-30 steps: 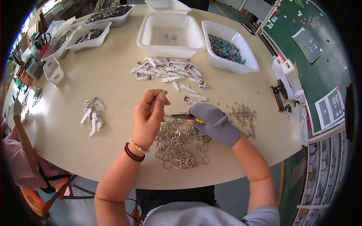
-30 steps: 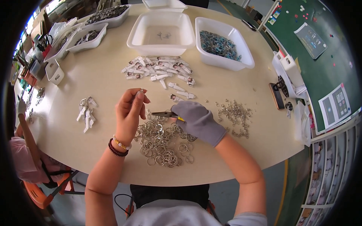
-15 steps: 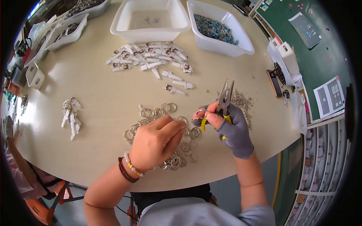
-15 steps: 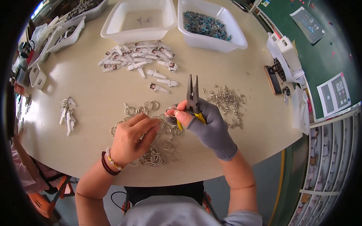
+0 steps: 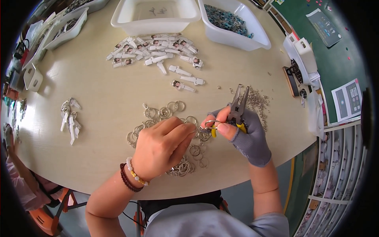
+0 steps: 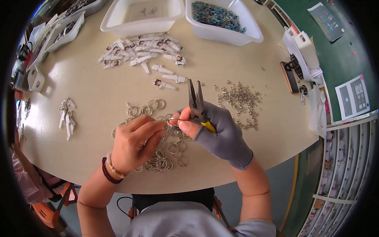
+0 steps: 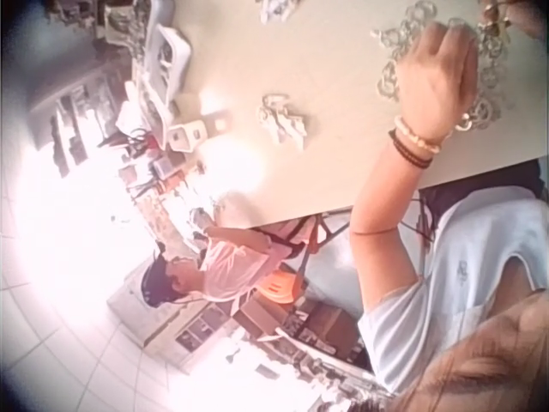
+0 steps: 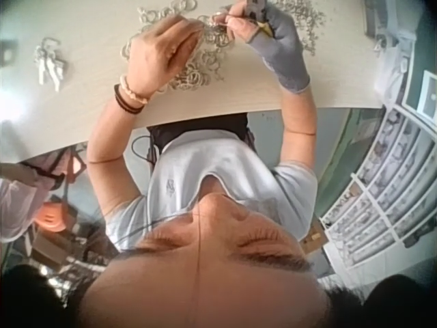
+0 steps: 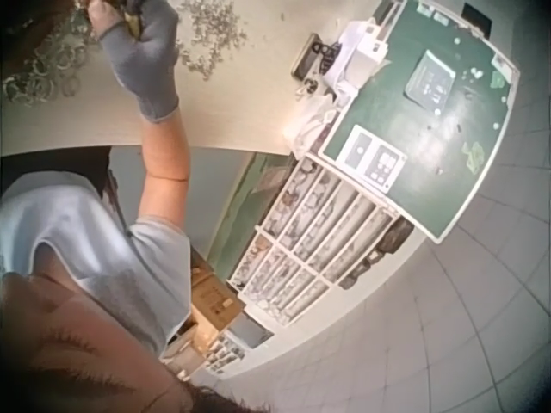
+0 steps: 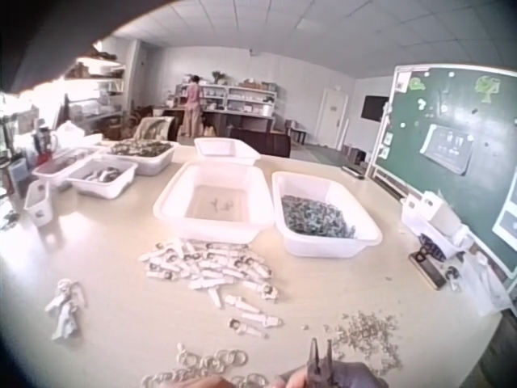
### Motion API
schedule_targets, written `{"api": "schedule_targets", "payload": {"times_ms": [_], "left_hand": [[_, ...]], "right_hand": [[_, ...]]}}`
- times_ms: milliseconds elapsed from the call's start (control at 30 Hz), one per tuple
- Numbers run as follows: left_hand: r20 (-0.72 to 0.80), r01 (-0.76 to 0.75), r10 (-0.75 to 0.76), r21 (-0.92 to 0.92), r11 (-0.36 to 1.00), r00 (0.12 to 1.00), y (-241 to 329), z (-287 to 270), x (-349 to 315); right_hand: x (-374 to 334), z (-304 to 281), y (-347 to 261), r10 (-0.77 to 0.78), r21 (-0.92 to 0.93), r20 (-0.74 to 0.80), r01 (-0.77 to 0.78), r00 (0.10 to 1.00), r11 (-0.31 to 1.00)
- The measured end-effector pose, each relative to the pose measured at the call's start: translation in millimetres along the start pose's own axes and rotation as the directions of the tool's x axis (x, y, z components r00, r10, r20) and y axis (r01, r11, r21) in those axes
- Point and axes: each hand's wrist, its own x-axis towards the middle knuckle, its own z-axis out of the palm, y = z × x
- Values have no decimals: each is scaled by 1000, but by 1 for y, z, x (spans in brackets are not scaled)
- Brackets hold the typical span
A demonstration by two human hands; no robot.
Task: The person assembles keychains by attaching metal rings to plastic charms using pliers.
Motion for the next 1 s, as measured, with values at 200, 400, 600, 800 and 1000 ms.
{"api": "schedule_targets", "payload": {"times_ms": [200, 400, 600, 800, 1000], "left_hand": [[5, -25, 25, 27, 999, 1000, 1, 0, 0], [9, -31, 31, 42, 999, 999, 1, 0, 0], [-35, -31, 32, 30, 999, 999, 0, -2, 1], [-134, -43, 46, 26, 999, 990, -3, -7, 4], [-232, -136, 157, 104, 985, 960, -2, -16, 7]], "right_hand": [[-1, 0, 0, 20, 24, 3, -20, 1000, 1000], [-2, -2, -3, 69, -13, -12, -69, 998, 998], [-1, -4, -4, 59, -51, -4, -59, 998, 997], [0, -3, -15, 53, -230, 27, -45, 998, 972], [4, -3, -1, 206, 618, 140, -248, 968, 746]]}}
